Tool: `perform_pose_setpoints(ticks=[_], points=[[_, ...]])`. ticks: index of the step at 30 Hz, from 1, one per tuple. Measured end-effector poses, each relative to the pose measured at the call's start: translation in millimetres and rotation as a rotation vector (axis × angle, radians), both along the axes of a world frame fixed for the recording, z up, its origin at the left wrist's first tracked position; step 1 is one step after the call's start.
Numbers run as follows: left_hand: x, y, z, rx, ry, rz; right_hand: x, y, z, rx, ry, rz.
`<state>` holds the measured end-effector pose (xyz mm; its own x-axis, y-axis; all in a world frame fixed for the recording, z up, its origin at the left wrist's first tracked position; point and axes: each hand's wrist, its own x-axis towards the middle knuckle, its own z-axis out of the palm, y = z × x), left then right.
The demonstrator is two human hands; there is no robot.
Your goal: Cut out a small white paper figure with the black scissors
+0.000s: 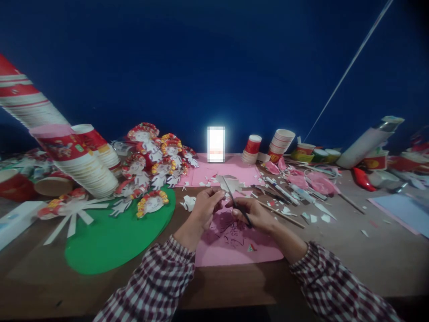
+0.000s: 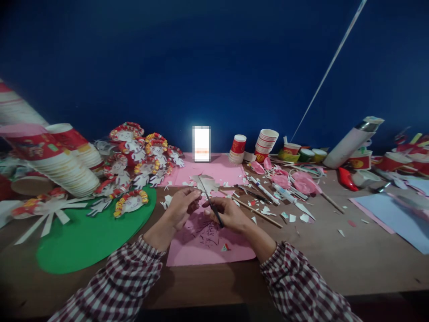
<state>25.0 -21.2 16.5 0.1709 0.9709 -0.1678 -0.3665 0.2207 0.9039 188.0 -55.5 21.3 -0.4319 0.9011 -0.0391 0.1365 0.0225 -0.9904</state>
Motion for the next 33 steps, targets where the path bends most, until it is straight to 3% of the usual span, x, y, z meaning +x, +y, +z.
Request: perform_pose_setpoints(ticks=[33], points=[[-0.5,-0.4,3.7,0.045,0.025,-0.035,-1.4,-1.6,1.8,-0.026,0.036,-0.013]])
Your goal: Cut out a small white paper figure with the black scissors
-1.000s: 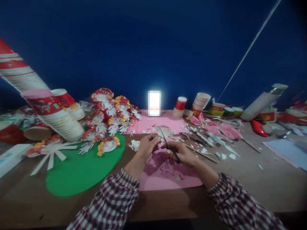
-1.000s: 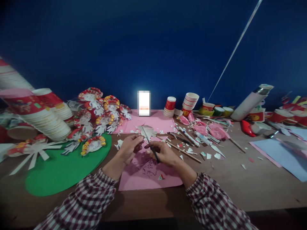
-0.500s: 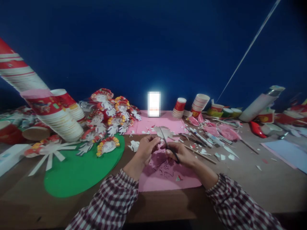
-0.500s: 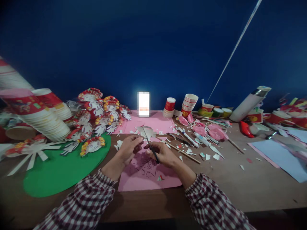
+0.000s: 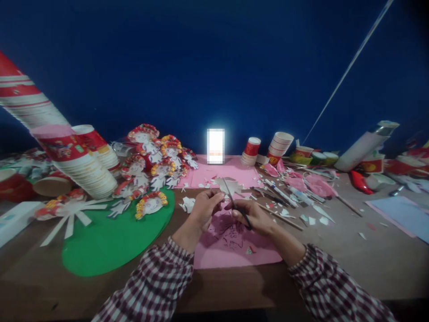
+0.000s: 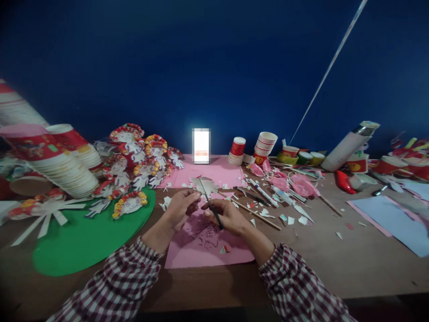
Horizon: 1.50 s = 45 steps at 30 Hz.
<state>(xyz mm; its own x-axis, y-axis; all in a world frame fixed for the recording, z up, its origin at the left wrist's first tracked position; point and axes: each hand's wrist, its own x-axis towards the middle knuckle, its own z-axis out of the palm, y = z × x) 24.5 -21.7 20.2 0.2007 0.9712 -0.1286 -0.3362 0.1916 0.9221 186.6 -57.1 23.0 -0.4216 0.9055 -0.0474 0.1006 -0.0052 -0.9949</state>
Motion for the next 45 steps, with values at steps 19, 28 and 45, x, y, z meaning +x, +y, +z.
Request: perform_pose_setpoints(ticks=[19,28,45], points=[[-5.2,-0.2,6.7,-0.080,0.050,-0.008,4.9,1.6,0.0,0.085,-0.119,0.040],[-8.7,3.0,6.3,-0.104,0.036,-0.045,5.9,1.2,1.3,0.106,-0.154,0.058],[-9.9,3.7,6.4,-0.109,0.071,-0.055,6.5,1.7,-1.5,0.088,-0.164,0.057]])
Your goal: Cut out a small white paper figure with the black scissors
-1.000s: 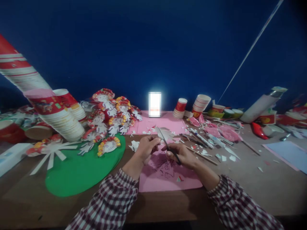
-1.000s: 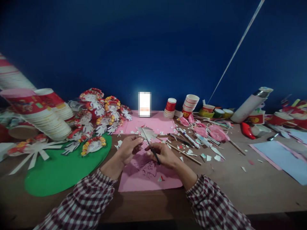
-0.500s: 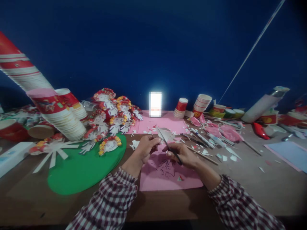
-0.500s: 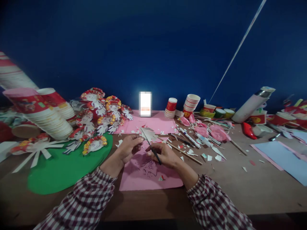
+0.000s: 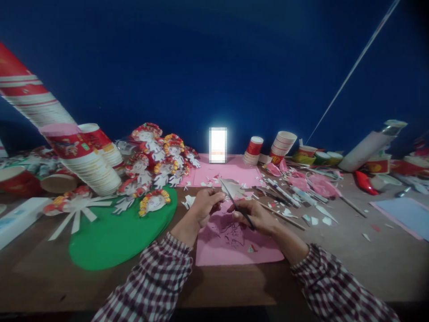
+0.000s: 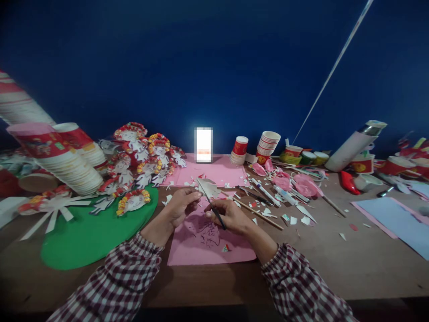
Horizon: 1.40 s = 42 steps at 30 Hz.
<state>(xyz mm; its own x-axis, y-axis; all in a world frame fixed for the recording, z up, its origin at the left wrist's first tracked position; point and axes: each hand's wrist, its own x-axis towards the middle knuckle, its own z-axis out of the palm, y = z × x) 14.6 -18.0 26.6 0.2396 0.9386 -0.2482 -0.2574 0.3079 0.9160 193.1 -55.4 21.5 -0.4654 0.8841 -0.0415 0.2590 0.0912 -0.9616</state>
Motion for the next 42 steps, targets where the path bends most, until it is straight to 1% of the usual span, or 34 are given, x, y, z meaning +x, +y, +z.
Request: perform_pose_setpoints(ticks=[10,16,20,26,34,42], points=[[-0.7,1.9,-2.8,0.009,-0.023,-0.015,-0.4,0.1,0.2,0.008,0.000,-0.006],[3.4,-0.2,-2.3,-0.014,-0.043,0.045,-4.2,-0.1,0.3,-0.015,0.031,-0.035],[5.4,-1.0,-4.1,-0.026,-0.048,0.056,-6.8,-0.7,1.7,-0.026,0.048,-0.062],[5.1,0.2,-5.9,-0.010,-0.032,0.054,-3.8,1.7,-2.6,0.009,0.019,-0.029],[3.7,0.4,-1.7,0.028,0.004,0.059,-2.1,1.4,-3.0,0.005,-0.002,-0.012],[1.3,2.2,-3.1,0.051,0.029,0.045,-3.2,0.5,-3.6,-0.003,-0.005,-0.019]])
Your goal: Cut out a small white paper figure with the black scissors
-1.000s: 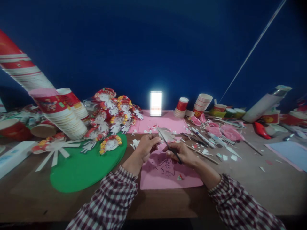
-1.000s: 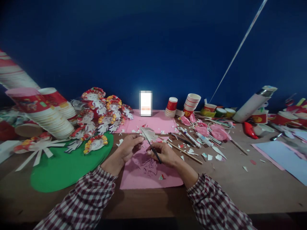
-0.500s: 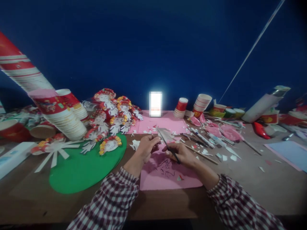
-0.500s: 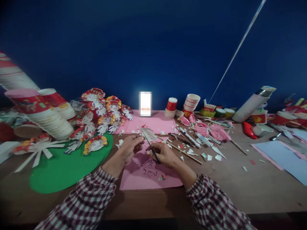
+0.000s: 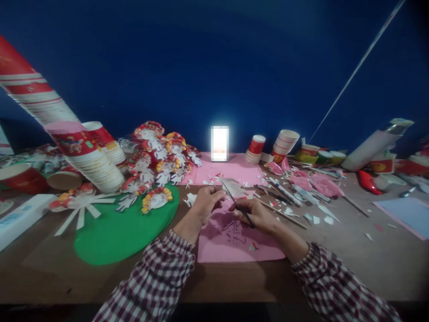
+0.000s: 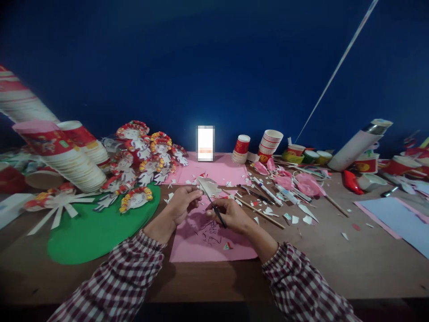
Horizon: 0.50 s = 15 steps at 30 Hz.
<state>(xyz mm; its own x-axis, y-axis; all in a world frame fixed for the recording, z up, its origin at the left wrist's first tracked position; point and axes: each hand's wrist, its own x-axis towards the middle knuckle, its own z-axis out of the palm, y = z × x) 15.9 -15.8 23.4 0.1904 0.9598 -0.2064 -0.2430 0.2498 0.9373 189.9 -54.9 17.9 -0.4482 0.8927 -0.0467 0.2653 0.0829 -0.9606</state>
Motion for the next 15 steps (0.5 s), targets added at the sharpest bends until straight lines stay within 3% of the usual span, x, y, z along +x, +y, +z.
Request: perform_pose_setpoints(ticks=[15], points=[[-4.9,3.5,-3.4,0.032,0.047,-0.044,-1.8,-1.1,2.5,0.003,-0.007,0.028]])
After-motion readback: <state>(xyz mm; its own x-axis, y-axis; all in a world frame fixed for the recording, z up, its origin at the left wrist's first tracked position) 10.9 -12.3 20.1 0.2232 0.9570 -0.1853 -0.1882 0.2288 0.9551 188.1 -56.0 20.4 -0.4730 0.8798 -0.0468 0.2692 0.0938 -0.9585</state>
